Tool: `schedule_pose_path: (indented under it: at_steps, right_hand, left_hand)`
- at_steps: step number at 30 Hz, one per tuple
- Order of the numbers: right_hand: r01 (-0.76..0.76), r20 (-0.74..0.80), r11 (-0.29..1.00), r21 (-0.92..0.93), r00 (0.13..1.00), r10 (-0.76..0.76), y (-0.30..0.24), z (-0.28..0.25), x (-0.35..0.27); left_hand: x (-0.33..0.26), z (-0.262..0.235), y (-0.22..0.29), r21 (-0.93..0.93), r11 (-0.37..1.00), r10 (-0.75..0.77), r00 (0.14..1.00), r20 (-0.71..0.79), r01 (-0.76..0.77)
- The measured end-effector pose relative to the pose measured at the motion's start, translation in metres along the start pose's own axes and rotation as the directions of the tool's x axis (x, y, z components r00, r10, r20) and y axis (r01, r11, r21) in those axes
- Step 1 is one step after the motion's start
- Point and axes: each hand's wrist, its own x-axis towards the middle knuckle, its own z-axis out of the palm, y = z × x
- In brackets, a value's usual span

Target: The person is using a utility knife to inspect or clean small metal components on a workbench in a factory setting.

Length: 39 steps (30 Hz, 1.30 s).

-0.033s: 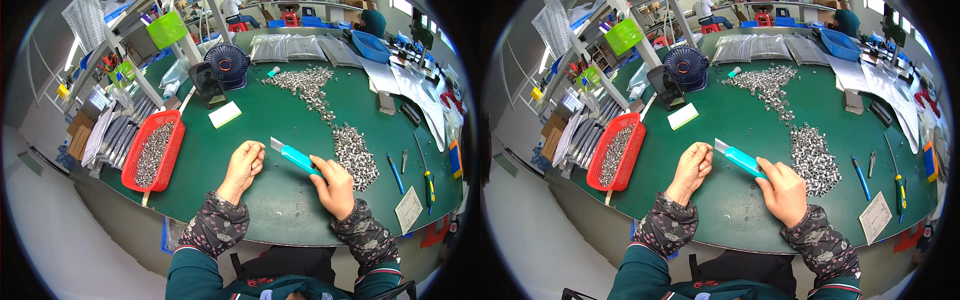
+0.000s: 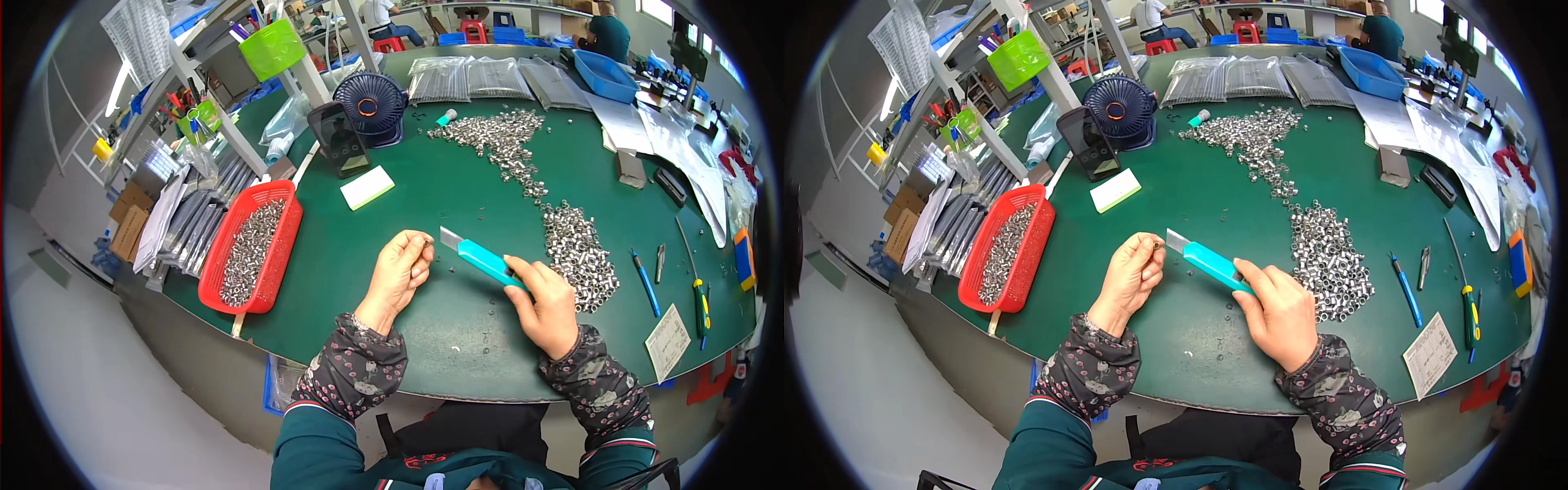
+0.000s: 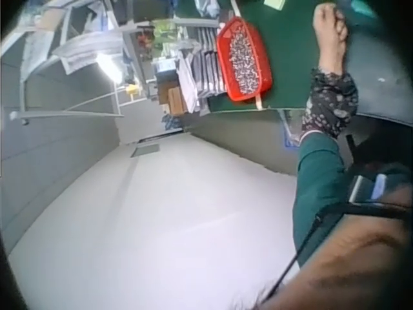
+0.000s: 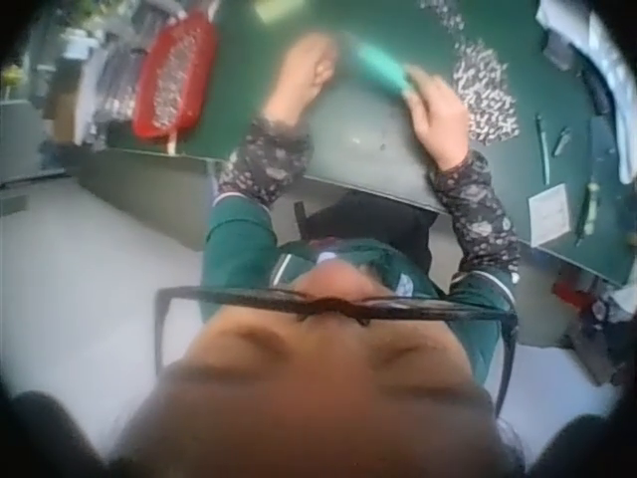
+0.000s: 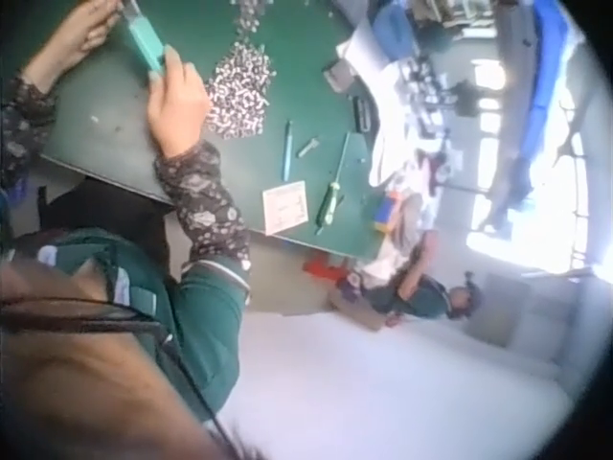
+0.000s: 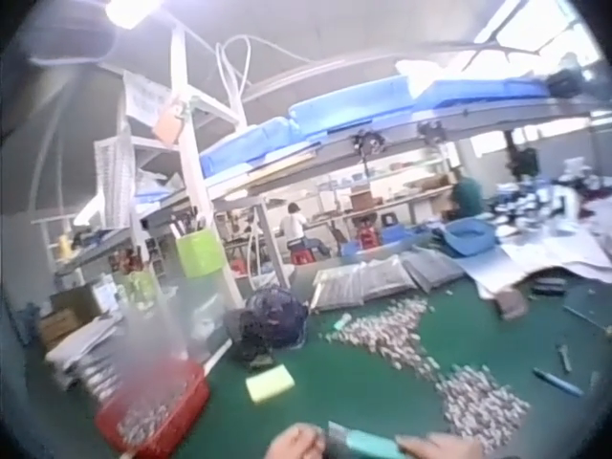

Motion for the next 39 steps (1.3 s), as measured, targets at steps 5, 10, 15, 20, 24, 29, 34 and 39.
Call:
schedule_pose_path:
  at_steps: [5,10,15,20,24,29,34,39]
  right_hand:
    - [-0.080,0.066,0.993,0.089,0.995,0.074,0.003,0.003,-0.002]
    - [-0.142,0.118,0.974,0.176,0.985,0.122,0.007,0.005,-0.003]
    - [-0.198,0.182,0.946,0.256,0.971,0.154,0.010,0.006,-0.003]
    - [-0.258,0.226,0.906,0.335,0.956,0.188,0.014,0.008,-0.004]
    - [-0.399,0.383,0.842,0.364,0.888,0.255,0.010,0.000,0.001]
    - [-0.227,0.247,0.958,0.178,0.952,0.180,0.008,-0.002,-0.001]
    - [0.140,0.049,0.967,-0.212,0.990,-0.133,-0.003,0.000,0.001]
    - [0.017,0.011,0.998,-0.052,1.000,-0.016,0.003,-0.002,0.000]
  left_hand:
    - [-0.002,0.004,0.004,0.033,0.999,0.026,1.000,0.001,-0.026]
    - [0.000,0.003,0.003,0.039,0.999,0.023,1.000,-0.015,-0.022]
    - [0.002,-0.004,0.000,0.031,0.998,0.046,0.999,0.016,-0.047]
    - [0.002,-0.002,0.000,0.070,0.996,0.060,0.998,0.010,-0.061]
    - [0.000,0.001,0.000,0.169,0.981,0.097,0.995,0.019,-0.099]
    - [-0.002,0.001,0.001,0.326,0.940,0.094,0.995,0.023,-0.096]
    - [-0.003,0.001,0.004,0.232,0.973,0.025,0.998,-0.049,-0.013]
    - [-0.003,-0.002,0.004,0.068,0.998,-0.015,0.998,-0.057,0.019]
